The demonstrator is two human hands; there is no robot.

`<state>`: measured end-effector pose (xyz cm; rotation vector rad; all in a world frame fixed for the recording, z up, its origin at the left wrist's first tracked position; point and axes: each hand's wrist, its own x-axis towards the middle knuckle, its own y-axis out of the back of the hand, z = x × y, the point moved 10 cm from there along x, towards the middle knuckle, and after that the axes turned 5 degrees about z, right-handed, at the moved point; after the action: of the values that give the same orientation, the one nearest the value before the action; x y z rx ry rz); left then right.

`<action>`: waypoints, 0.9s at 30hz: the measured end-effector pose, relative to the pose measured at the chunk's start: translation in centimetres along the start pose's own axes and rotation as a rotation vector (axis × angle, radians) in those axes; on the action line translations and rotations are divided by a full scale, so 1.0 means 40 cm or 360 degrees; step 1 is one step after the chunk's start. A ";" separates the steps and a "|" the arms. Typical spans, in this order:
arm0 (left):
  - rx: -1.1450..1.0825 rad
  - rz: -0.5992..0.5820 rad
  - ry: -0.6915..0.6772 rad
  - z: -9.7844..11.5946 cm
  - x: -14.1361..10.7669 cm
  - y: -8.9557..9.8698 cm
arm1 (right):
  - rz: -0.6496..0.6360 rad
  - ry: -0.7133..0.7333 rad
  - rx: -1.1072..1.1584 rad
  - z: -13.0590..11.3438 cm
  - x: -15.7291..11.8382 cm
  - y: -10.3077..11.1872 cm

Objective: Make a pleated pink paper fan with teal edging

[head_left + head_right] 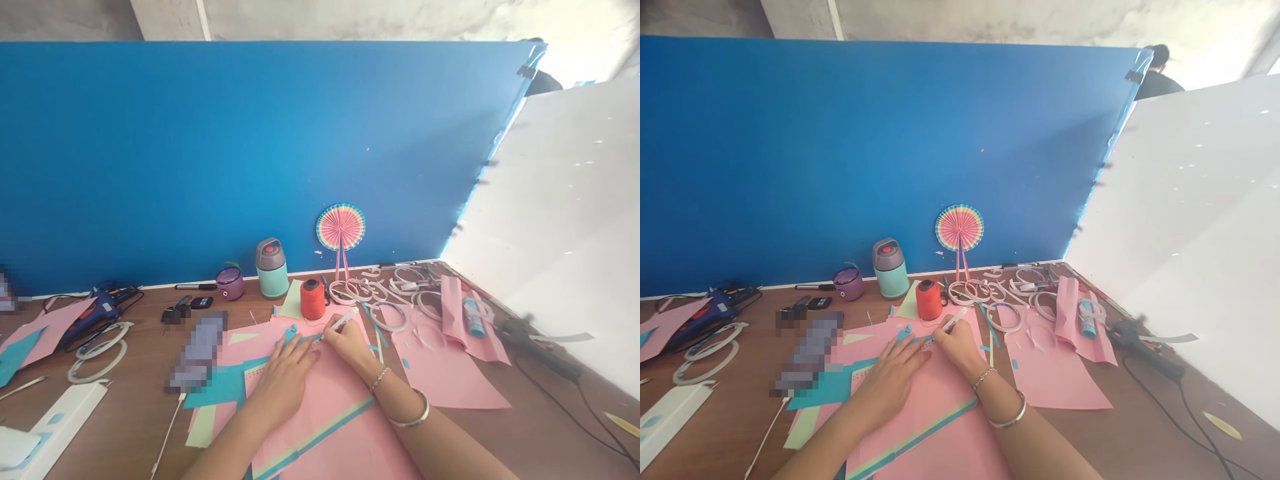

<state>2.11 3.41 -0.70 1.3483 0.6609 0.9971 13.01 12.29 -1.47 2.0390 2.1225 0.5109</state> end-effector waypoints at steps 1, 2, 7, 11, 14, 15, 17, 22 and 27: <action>-0.0004 -0.0013 -0.0001 0.002 0.000 0.001 | -0.0006 0.0000 -0.0011 0.002 0.000 -0.002; -0.0012 -0.0024 -0.0001 0.003 0.001 0.001 | -0.0007 0.0005 -0.0024 0.004 0.001 -0.003; -0.0031 -0.0055 0.0013 0.003 0.002 0.000 | 0.0005 0.0013 -0.0076 0.007 0.002 -0.003; -0.0036 -0.0033 0.0002 0.005 0.002 0.004 | -0.0012 -0.0007 -0.0030 0.001 -0.001 0.000; -0.0034 -0.0039 0.0002 0.005 0.001 0.006 | -0.0034 -0.0031 -0.0063 0.000 -0.004 -0.003; -0.0029 -0.0049 0.0004 0.005 0.001 0.005 | -0.0040 -0.0038 -0.0077 0.001 -0.004 -0.004; -0.0022 -0.0060 0.0011 0.003 0.001 0.002 | -0.0021 -0.0035 -0.0071 0.000 -0.003 -0.001; -0.0025 -0.0016 -0.0011 0.001 -0.001 -0.001 | 0.0108 -0.0008 -0.0024 -0.002 0.006 0.028; -0.0012 -0.0020 -0.0007 0.000 -0.001 -0.002 | 0.0084 -0.0038 -0.0100 0.005 0.007 0.026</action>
<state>2.10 3.40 -0.80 1.3381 0.6606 0.9853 14.04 12.61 -1.23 2.0613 2.0174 0.5505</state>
